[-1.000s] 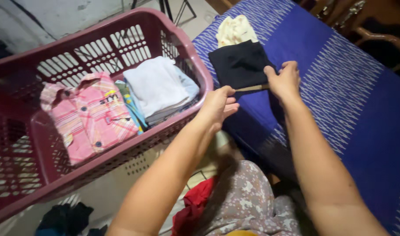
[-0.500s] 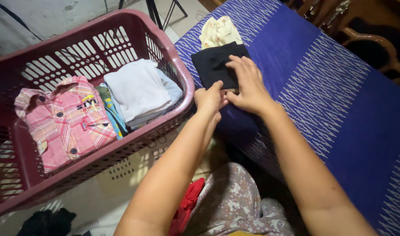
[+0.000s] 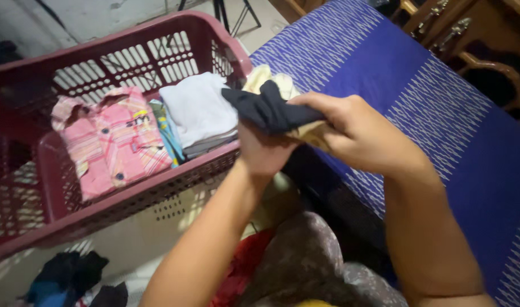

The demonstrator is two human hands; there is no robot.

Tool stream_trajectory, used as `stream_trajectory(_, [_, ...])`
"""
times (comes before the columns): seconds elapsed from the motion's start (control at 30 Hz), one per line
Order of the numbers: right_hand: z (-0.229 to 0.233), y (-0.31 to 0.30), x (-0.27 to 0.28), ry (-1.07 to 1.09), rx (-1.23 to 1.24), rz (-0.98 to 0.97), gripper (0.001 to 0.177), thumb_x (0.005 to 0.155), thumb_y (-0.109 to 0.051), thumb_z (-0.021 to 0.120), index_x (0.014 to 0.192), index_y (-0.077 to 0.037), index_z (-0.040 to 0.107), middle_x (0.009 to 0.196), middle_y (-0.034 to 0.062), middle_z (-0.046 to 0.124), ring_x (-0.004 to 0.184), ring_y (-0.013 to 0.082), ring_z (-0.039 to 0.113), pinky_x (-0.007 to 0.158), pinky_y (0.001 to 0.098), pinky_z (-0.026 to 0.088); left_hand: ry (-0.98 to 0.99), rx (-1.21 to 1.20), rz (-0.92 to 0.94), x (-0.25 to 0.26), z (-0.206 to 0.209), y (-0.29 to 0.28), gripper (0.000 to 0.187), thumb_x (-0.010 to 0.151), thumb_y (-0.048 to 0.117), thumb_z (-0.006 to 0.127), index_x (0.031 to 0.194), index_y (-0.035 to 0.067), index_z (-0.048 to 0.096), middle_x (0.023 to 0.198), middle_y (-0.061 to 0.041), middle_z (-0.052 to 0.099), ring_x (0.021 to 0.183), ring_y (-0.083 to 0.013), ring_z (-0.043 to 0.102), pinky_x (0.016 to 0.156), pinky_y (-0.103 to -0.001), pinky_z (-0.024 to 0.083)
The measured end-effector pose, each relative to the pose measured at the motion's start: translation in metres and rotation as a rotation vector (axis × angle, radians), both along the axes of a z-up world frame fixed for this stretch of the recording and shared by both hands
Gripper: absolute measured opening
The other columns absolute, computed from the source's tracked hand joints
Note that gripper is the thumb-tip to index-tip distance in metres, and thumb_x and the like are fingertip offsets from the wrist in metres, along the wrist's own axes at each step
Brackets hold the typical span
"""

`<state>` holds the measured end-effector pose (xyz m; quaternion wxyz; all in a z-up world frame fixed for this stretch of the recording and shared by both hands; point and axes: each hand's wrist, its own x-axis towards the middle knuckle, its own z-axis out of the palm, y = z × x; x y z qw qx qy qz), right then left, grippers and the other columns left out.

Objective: The person folds several clean garments on a blue patterned table and places them into a maroon laundry basket. Items include a pink plaid shirt, a blue t-shirt, red and white striped shorts, a red t-shirt, and a red and white checkered shirt.

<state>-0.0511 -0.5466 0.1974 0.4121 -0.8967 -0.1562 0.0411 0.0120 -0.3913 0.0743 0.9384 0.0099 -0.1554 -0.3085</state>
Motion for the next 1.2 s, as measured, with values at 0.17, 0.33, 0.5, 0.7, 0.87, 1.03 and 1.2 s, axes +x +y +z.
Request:
stream_trajectory(0.17, [0.014, 0.057, -0.005, 0.045, 0.305, 0.249, 0.041, 0.095, -0.001, 0.058, 0.135, -0.004, 0.063, 0.101, 0.0052, 0.070, 0.093, 0.0090, 0.063, 0.081, 0.0272, 0.054, 0.095, 0.212, 0.247, -0.008, 0.036, 0.106, 0.066, 0.104, 0.060, 0.028, 0.142, 0.013, 0.054, 0.133, -0.012, 0.065, 0.121, -0.0319, 0.062, 0.110, -0.051, 0.048])
stream_trajectory(0.33, [-0.020, 0.151, 0.025, 0.303, 0.750, 0.365, 0.038, 0.100, -0.006, 0.060, 0.138, -0.003, 0.057, 0.121, 0.0020, 0.068, 0.109, 0.0099, 0.062, 0.095, 0.0281, 0.054, -0.059, 0.757, 0.323, -0.008, 0.069, 0.235, 0.055, 0.110, 0.042, 0.033, 0.142, 0.002, 0.055, 0.142, -0.018, 0.061, 0.129, -0.0330, 0.062, 0.115, -0.051, 0.049])
stream_trajectory(0.5, [-0.055, 0.257, 0.057, 0.503, 0.895, 0.421, 0.033, 0.100, -0.012, 0.061, 0.131, -0.001, 0.061, 0.118, 0.0068, 0.069, 0.105, 0.0157, 0.066, 0.091, 0.0335, 0.057, -0.038, 1.158, 0.479, -0.026, 0.073, 0.352, 0.075, 0.101, 0.065, 0.020, 0.144, 0.013, 0.052, 0.147, -0.009, 0.061, 0.130, -0.0275, 0.063, 0.104, -0.048, 0.053])
stream_trajectory(0.7, [-0.088, 0.361, 0.081, 0.500, 0.776, 0.399, 0.031, 0.099, -0.016, 0.064, 0.128, -0.005, 0.064, 0.109, 0.0044, 0.066, 0.100, 0.0135, 0.060, 0.086, 0.0309, 0.052, 0.082, 1.348, 0.663, -0.029, 0.014, 0.451, 0.095, 0.088, 0.081, 0.015, 0.152, 0.018, 0.048, 0.145, -0.006, 0.064, 0.122, -0.0249, 0.063, 0.096, -0.040, 0.053])
stream_trajectory(0.87, [-0.121, 0.418, 0.110, 0.598, 0.619, 0.254, 0.027, 0.095, -0.018, 0.066, 0.121, -0.009, 0.067, 0.099, 0.0020, 0.066, 0.088, 0.0121, 0.060, 0.076, 0.0306, 0.052, 0.242, 1.330, 1.151, -0.020, -0.059, 0.486, 0.106, 0.091, 0.084, 0.024, 0.161, 0.004, 0.025, 0.164, -0.013, 0.034, 0.147, -0.0261, 0.038, 0.117, -0.039, 0.032])
stream_trajectory(1.03, [-0.144, 0.464, 0.150, 0.545, 0.421, 0.130, 0.025, 0.098, -0.019, 0.067, 0.120, -0.007, 0.070, 0.082, 0.0012, 0.059, 0.067, 0.0130, 0.048, 0.058, 0.0353, 0.038, 0.376, 1.400, 1.455, -0.019, -0.078, 0.495, 0.108, 0.093, 0.081, 0.023, 0.162, -0.002, 0.021, 0.170, -0.018, 0.027, 0.155, -0.0292, 0.033, 0.126, -0.038, 0.022])
stream_trajectory(1.2, [-0.158, 0.501, 0.169, -0.158, 0.283, 0.257, 0.036, 0.092, -0.014, 0.070, 0.126, -0.006, 0.063, 0.092, 0.0161, 0.071, 0.080, 0.0306, 0.067, 0.068, 0.0442, 0.052, 0.282, 1.278, 1.539, -0.029, -0.070, 0.489, 0.100, 0.098, 0.075, 0.023, 0.163, -0.001, 0.019, 0.172, -0.018, 0.017, 0.159, -0.0302, 0.021, 0.127, -0.040, 0.014])
